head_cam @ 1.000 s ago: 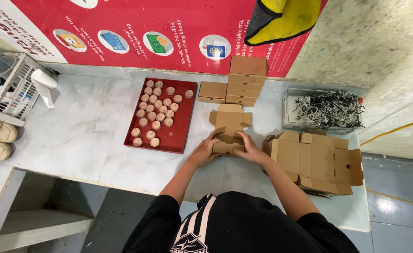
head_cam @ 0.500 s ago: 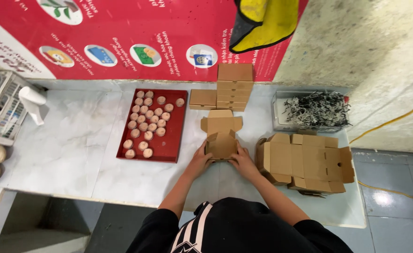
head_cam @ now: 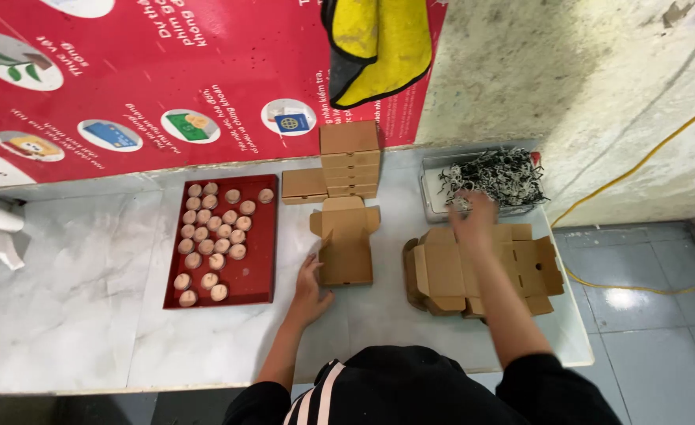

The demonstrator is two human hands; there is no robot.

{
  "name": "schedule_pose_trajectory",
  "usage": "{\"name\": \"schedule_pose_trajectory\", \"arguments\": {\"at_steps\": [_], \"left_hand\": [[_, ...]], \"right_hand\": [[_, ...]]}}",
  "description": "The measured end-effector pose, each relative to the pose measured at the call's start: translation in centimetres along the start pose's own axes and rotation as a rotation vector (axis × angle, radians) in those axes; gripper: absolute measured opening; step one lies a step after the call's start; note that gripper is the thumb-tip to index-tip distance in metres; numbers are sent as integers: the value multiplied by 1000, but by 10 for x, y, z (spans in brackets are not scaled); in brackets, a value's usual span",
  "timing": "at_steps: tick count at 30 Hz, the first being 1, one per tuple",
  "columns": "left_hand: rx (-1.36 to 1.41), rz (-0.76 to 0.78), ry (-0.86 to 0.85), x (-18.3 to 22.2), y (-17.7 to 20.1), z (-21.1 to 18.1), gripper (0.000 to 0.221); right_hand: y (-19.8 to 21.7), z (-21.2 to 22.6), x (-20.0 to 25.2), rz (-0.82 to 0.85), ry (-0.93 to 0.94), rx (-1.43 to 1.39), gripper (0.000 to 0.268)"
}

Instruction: Packing individual candles into cardboard boxes with decorative filler.

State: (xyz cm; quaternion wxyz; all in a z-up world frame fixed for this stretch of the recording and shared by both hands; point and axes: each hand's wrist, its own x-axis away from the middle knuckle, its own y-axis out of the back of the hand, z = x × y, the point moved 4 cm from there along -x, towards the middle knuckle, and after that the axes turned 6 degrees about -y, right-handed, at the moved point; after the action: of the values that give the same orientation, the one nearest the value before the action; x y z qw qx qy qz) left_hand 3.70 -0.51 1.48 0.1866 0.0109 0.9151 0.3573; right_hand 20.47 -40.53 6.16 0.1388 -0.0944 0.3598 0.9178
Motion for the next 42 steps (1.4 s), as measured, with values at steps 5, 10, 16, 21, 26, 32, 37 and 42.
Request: {"name": "schedule_pose_trajectory", "arguments": {"at_steps": [5,10,16,21,26,32,37,42], "left_hand": [[3,-91,-123,-45,-1,-43,57],[43,-22,-222,-119,-17,-92,53],[-56,53,-400,-212,-75,-140,40],[16,143,-274,-279,-126,-167,71],[232,116,-154,-303,-196,-106,36],[625,127,55,-304,-239,-53,32],[1115,20,370,-284,-212,-4,32],[1363,-16,456,-239,-117,6,23]], "right_hand": [[22,-34,-55,-44,-93,538,49],[-3,-101,-94,184,-215,648,28],[16,-64,-100,119,-188,-53,33],[15,-19,-89,298,-47,-304,31],[39,28,-86,312,26,-430,62],[-13,-19,-92,500,138,-241,52],[-75,-98,-98,686,52,-37,30],[-139,-272,-134,446,299,637,20]]}}
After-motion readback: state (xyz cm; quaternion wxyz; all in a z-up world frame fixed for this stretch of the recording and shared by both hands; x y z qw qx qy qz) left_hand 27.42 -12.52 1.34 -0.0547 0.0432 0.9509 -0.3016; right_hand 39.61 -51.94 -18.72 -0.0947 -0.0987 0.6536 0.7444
